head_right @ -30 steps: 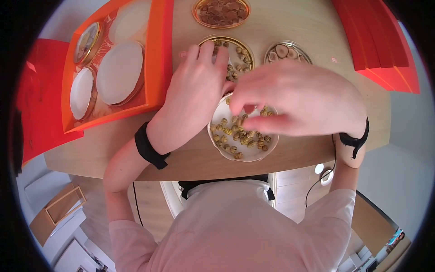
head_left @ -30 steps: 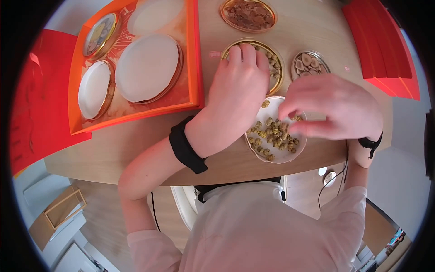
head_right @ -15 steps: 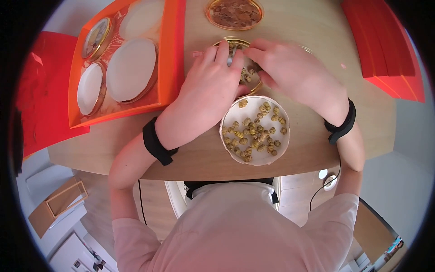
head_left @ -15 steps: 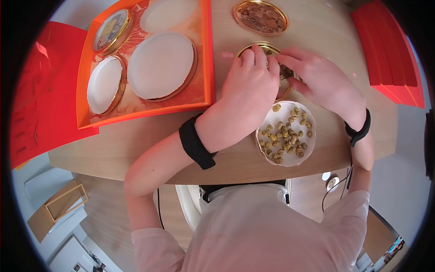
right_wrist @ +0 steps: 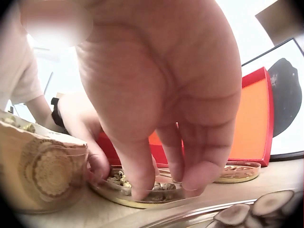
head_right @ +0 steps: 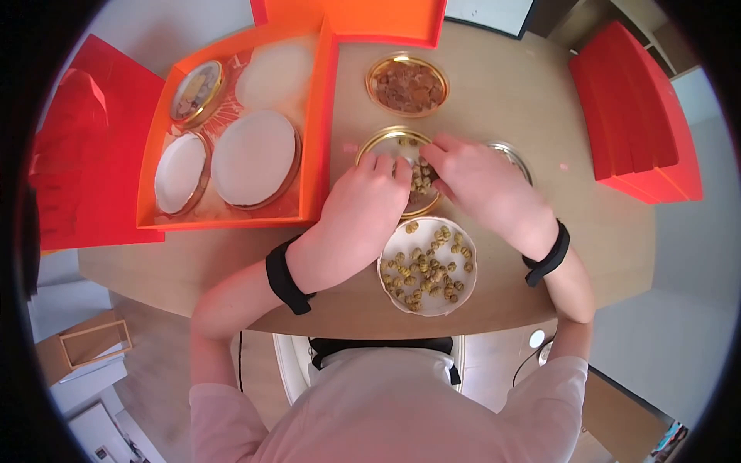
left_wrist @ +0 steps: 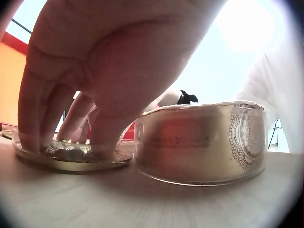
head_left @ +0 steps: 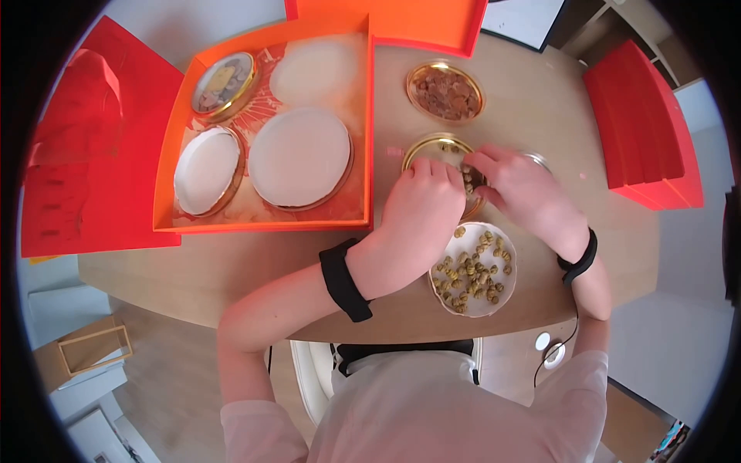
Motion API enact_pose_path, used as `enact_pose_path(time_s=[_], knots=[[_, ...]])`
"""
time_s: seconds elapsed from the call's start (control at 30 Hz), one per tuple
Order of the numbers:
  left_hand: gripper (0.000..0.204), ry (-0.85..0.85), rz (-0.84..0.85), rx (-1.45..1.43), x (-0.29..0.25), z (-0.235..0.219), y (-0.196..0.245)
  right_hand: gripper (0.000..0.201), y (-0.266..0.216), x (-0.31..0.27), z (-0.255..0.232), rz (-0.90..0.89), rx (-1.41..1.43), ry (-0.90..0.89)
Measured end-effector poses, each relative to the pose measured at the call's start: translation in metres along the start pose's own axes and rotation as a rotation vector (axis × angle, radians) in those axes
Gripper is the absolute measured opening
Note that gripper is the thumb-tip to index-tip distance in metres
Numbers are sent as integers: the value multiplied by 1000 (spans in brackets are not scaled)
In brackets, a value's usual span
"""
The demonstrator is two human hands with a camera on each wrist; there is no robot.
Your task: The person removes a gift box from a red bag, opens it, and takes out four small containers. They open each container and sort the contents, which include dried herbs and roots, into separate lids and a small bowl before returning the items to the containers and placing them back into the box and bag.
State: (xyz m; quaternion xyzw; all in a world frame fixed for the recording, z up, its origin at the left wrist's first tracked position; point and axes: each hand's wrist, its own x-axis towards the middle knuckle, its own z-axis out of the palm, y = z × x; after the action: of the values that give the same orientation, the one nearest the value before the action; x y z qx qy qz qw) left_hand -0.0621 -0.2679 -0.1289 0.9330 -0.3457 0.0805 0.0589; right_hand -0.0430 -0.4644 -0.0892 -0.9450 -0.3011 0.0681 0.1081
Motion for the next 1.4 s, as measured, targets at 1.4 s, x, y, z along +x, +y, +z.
enact_pose_path(time_s=[1.4], knots=[[23,-38,31,-179,3,-2,-1,19,6,12,12,12,0,-10]])
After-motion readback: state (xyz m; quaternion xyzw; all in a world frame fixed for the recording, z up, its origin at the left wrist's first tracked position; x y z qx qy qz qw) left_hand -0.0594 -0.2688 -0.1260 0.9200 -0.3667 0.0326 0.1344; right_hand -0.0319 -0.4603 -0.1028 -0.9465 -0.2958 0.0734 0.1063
